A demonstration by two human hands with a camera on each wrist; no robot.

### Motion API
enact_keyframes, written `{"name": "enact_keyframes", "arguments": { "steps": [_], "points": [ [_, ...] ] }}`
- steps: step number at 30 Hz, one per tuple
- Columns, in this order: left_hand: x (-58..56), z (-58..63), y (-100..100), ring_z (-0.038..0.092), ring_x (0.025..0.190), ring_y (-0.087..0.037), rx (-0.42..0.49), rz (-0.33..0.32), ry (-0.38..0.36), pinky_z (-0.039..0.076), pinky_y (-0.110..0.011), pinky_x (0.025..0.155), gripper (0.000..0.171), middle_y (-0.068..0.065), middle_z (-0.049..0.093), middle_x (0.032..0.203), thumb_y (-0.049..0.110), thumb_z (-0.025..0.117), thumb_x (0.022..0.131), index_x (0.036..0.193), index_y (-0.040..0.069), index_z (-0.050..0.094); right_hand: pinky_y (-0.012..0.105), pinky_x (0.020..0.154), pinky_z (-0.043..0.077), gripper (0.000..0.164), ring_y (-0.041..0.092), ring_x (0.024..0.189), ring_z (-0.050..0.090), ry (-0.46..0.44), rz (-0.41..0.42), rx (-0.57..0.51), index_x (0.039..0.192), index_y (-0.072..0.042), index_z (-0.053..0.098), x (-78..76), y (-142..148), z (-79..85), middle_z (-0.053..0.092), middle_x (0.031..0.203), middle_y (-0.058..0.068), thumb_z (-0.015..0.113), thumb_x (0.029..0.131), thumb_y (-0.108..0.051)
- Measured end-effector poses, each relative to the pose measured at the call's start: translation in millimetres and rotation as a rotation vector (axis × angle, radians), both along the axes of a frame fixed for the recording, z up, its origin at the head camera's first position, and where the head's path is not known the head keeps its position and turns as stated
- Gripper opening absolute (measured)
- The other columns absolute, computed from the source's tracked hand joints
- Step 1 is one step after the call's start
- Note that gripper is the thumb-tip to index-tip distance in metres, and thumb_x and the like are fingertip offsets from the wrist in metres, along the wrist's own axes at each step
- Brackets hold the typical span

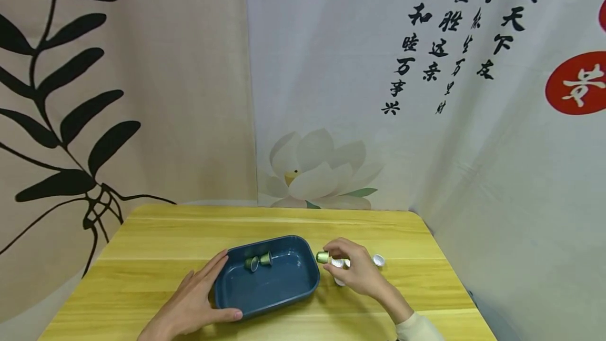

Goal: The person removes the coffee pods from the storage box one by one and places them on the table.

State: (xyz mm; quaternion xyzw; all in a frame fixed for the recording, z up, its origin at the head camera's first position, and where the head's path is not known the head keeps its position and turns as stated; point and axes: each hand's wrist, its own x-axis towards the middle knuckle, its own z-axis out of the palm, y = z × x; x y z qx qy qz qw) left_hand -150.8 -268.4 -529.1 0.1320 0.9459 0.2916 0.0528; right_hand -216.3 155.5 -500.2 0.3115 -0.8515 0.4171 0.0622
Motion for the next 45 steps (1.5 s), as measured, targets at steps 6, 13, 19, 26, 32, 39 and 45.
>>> {"name": "enact_keyframes", "arguments": {
  "steps": [6, 13, 19, 26, 32, 39, 45],
  "points": [
    [4.0, 0.4, 1.4, 0.051, 0.158, -0.055, 0.000, 0.003, -0.002, 0.022, -0.096, 0.123, 0.141, -0.018, 0.025, 0.189, 0.082, 0.089, 0.078, 0.182, 0.012, 0.025, 0.038, 0.094, 0.072, 0.034, 0.028, 0.105, 0.084, -0.051, -0.014, -0.102, 0.129, -0.004, 0.075, 8.2, 18.8, -4.4, 0.079, 0.122, 0.013, 0.086, 0.098, 0.001],
    [8.9, 1.3, 3.5, 0.052, 0.158, -0.055, 0.004, 0.009, 0.000, 0.023, -0.096, 0.122, 0.141, -0.018, 0.025, 0.189, 0.081, 0.090, 0.077, 0.181, 0.011, 0.026, 0.034, 0.092, 0.072, 0.035, 0.026, 0.104, 0.083, -0.040, -0.033, -0.108, 0.131, -0.003, 0.074, 16.8, 40.2, -10.6, 0.078, 0.122, 0.014, 0.086, 0.098, 0.000],
    [11.9, 0.4, 6.2, 0.050, 0.159, -0.055, 0.003, 0.016, -0.008, 0.022, -0.095, 0.123, 0.141, -0.017, 0.024, 0.189, 0.082, 0.090, 0.077, 0.181, 0.012, 0.025, 0.039, 0.095, 0.072, 0.037, 0.023, 0.104, 0.081, -0.065, -0.087, -0.110, 0.130, -0.004, 0.075, 22.4, 56.7, -17.2, 0.078, 0.123, 0.011, 0.087, 0.096, 0.002],
    [14.6, 1.1, 9.3, 0.050, 0.159, -0.055, -0.001, 0.025, -0.016, 0.022, -0.095, 0.123, 0.141, -0.018, 0.025, 0.189, 0.081, 0.090, 0.077, 0.181, 0.011, 0.025, 0.036, 0.097, 0.071, 0.037, 0.012, 0.105, 0.079, -0.054, -0.111, -0.095, 0.131, 0.002, 0.075, 27.8, 71.8, -23.2, 0.079, 0.123, 0.008, 0.087, 0.096, 0.000],
    [18.3, 1.5, 11.7, 0.050, 0.160, -0.055, -0.002, 0.031, -0.014, 0.023, -0.095, 0.124, 0.142, -0.017, 0.024, 0.189, 0.082, 0.090, 0.077, 0.181, 0.011, 0.026, 0.033, 0.095, 0.071, 0.039, 0.010, 0.104, 0.076, -0.051, -0.127, -0.075, 0.131, 0.003, 0.076, 33.1, 78.7, -27.1, 0.079, 0.124, 0.010, 0.089, 0.095, -0.003],
    [22.3, 1.3, 14.4, 0.048, 0.161, -0.055, -0.004, 0.039, -0.021, 0.021, -0.094, 0.125, 0.142, -0.016, 0.024, 0.190, 0.084, 0.089, 0.077, 0.182, 0.013, 0.025, 0.031, 0.082, 0.070, 0.034, 0.014, 0.093, 0.074, 0.035, -0.131, -0.094, 0.123, 0.001, 0.079, 36.1, 78.8, -31.0, 0.081, 0.115, 0.009, 0.092, 0.092, -0.003],
    [26.0, 0.5, 16.5, 0.049, 0.160, -0.056, -0.006, 0.043, -0.017, 0.022, -0.094, 0.125, 0.143, -0.016, 0.024, 0.190, 0.086, 0.088, 0.076, 0.182, 0.013, 0.024, 0.026, 0.083, 0.069, 0.035, 0.020, 0.093, 0.073, 0.042, -0.103, -0.125, 0.120, 0.001, 0.079, 36.5, 80.0, -37.0, 0.078, 0.112, 0.011, 0.093, 0.088, 0.003]
  ]
}}
